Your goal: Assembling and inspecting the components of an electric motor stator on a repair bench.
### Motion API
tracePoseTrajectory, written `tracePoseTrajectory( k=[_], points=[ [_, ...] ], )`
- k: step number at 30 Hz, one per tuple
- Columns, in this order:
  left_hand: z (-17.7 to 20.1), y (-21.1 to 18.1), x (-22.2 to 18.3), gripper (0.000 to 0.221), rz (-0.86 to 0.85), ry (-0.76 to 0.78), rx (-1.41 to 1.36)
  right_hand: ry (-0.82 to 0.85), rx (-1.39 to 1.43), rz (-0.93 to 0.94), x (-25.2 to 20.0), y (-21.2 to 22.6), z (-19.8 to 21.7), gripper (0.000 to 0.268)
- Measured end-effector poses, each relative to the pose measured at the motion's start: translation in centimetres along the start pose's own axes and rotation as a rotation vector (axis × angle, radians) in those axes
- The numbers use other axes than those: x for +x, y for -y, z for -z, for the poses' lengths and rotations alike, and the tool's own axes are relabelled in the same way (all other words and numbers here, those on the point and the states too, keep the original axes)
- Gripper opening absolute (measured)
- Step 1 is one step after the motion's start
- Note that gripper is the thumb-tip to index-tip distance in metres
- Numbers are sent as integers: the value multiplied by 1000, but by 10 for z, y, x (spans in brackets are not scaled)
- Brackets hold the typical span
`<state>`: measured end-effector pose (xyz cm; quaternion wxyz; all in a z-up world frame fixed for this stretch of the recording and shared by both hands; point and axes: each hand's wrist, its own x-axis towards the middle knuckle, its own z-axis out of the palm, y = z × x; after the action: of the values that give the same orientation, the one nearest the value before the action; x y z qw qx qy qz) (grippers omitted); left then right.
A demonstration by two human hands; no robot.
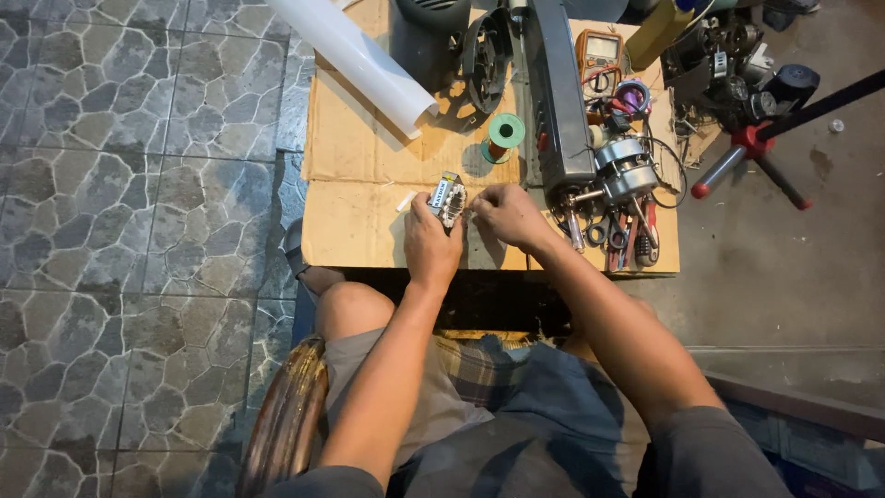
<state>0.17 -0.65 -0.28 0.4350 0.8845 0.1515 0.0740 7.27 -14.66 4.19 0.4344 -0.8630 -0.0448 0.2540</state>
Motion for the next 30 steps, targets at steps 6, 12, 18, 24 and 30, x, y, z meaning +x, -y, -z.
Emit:
tracePoseTrajectory(
  k=[6,12,18,24,30],
  points=[
    [0,-2,-1,62,-7,-1,40,61,51,37,-9,13,-2,27],
    [0,0,-2,60,-3,31,45,91,47,136,-2,4,-4,29],
    [-2,2,-3,63,-22,18,62,-25,-112,282,6,-2,-13,20],
    [-1,1,-3,62,-19,31,68,-179,-214,319,18,-28,-21,10],
    [-4,4,-1,64,-12,46,89,-296,-321,489,26,-47,-32,11]
  ],
)
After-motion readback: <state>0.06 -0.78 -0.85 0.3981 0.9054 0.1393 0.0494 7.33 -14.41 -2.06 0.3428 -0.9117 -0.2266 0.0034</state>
